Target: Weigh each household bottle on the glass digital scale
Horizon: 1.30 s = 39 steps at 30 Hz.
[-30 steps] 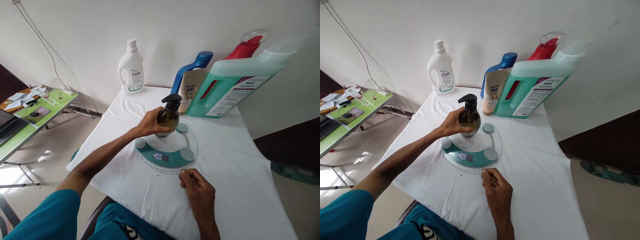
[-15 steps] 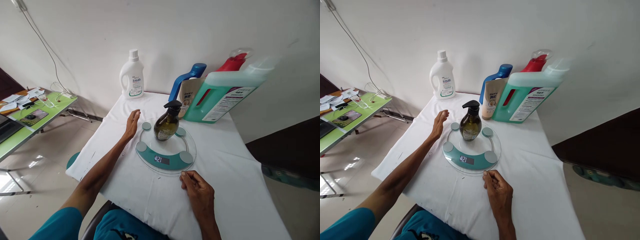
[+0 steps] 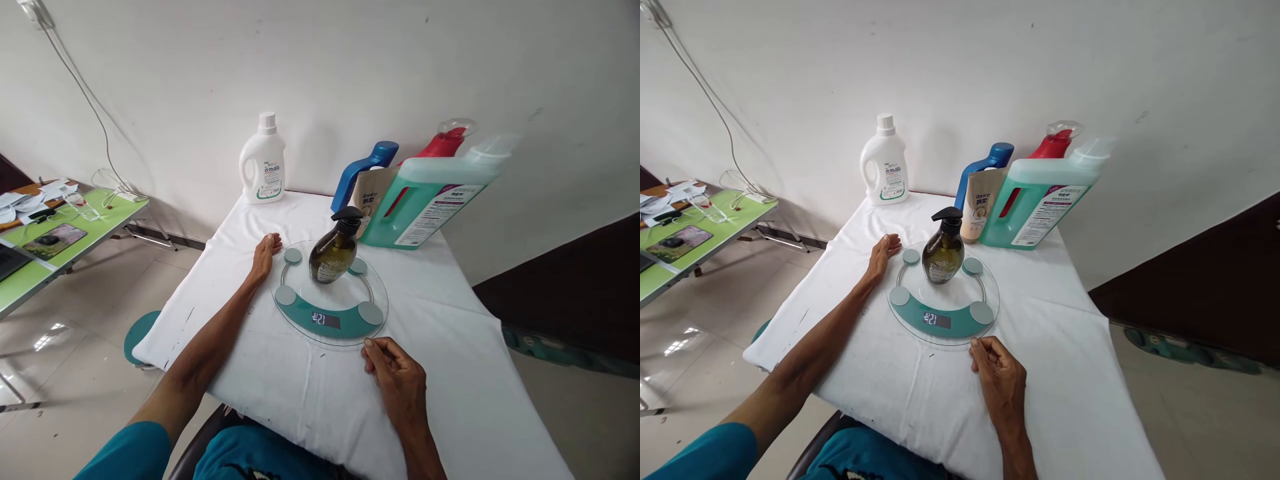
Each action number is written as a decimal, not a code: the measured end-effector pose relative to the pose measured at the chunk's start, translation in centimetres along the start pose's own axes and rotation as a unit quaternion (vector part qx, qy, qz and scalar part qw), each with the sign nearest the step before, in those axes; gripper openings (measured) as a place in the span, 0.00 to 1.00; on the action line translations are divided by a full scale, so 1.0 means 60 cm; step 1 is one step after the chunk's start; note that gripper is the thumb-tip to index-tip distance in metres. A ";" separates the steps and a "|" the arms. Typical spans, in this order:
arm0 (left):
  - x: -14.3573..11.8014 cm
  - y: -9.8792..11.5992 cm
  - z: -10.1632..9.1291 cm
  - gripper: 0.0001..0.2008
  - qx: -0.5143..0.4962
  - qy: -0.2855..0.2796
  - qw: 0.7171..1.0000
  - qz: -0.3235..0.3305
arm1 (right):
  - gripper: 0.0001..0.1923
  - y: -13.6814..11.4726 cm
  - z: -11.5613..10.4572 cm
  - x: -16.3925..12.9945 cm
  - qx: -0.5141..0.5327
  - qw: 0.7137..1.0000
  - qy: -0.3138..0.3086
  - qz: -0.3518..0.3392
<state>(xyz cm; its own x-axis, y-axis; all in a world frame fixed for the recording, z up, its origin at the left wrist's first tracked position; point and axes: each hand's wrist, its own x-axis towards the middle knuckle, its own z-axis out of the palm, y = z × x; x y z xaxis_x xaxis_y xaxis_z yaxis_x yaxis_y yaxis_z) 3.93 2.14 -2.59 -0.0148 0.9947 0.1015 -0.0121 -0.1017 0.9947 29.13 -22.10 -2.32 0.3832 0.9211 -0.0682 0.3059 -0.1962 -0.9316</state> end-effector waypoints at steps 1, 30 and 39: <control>-0.001 -0.001 0.000 0.39 0.002 -0.002 1.000 0.001 | 0.23 0.001 0.000 0.000 -0.001 1.000 0.001 -0.003; 0.005 -0.018 0.001 0.41 0.041 -0.007 0.999 0.019 | 0.24 0.012 0.002 0.002 -0.009 1.000 0.000 0.000; 0.004 -0.017 0.002 0.41 0.045 -0.009 0.999 0.021 | 0.22 -0.002 0.005 -0.006 0.011 1.000 0.012 0.007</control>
<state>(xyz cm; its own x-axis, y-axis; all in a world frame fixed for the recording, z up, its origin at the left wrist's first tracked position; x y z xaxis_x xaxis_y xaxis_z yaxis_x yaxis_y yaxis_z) 4.05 2.49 -3.55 0.0038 0.9896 0.1435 0.0785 -0.1433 0.9866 28.68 -22.27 -2.27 0.4079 0.9101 -0.0722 0.2818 -0.2008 -0.9382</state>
